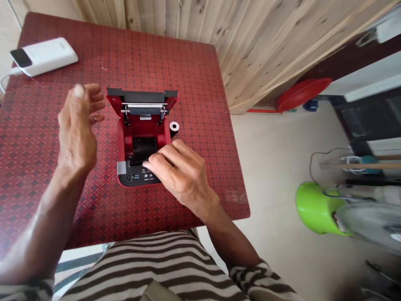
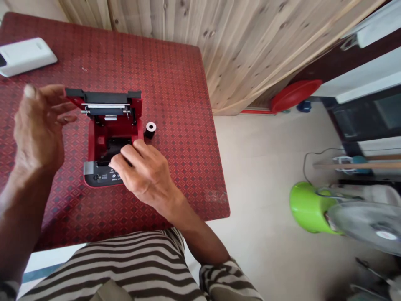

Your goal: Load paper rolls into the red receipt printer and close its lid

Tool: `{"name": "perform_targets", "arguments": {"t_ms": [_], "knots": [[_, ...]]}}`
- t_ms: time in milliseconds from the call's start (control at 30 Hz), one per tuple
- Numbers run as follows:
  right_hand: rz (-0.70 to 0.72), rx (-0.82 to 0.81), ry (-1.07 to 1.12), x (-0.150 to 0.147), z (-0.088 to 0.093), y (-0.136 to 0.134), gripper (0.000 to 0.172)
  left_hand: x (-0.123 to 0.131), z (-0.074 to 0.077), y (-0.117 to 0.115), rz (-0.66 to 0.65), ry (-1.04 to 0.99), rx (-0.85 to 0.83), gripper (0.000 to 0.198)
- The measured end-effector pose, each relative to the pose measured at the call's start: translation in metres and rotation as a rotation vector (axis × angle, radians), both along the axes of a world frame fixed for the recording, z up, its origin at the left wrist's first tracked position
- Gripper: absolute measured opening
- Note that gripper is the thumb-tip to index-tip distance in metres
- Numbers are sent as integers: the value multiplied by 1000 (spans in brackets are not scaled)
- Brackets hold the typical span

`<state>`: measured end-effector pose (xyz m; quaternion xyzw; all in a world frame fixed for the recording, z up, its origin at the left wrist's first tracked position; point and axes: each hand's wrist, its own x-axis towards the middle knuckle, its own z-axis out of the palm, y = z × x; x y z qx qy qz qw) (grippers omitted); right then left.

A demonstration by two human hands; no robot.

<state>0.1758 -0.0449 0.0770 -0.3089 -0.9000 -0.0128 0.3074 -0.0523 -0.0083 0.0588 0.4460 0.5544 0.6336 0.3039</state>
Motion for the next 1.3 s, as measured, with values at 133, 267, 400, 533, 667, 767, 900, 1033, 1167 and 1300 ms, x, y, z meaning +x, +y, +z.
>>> {"name": "perform_targets", "arguments": {"t_ms": [133,267,400,533,667,767,900,1033,1167,1300], "knots": [[18,35,68,-3,-1,-6,18,8,30,28,-119,-284,-182,62],[7,41,86,-2,-7,-12,18,29,45,28,-152,-351,-213,18],[-32,21,75,3,-11,-18,9,41,38,9,-204,-423,-199,12],[-47,25,60,7,-11,-23,11,42,34,-4,-170,-502,-176,29],[-52,28,54,6,-11,-23,12,41,29,3,-124,-407,-158,40],[-62,24,64,4,-11,-23,13,39,24,9,-45,-306,-124,25],[-69,11,80,4,-12,-24,12,40,24,2,-26,-237,-102,17],[-91,19,96,4,-13,-28,11,42,22,-23,-67,-286,-192,36],[-155,55,134,1,-14,-29,10,41,11,-50,-135,-288,-245,55],[-132,-22,126,0,-14,-26,9,39,-2,-65,-157,-204,-245,59]]}}
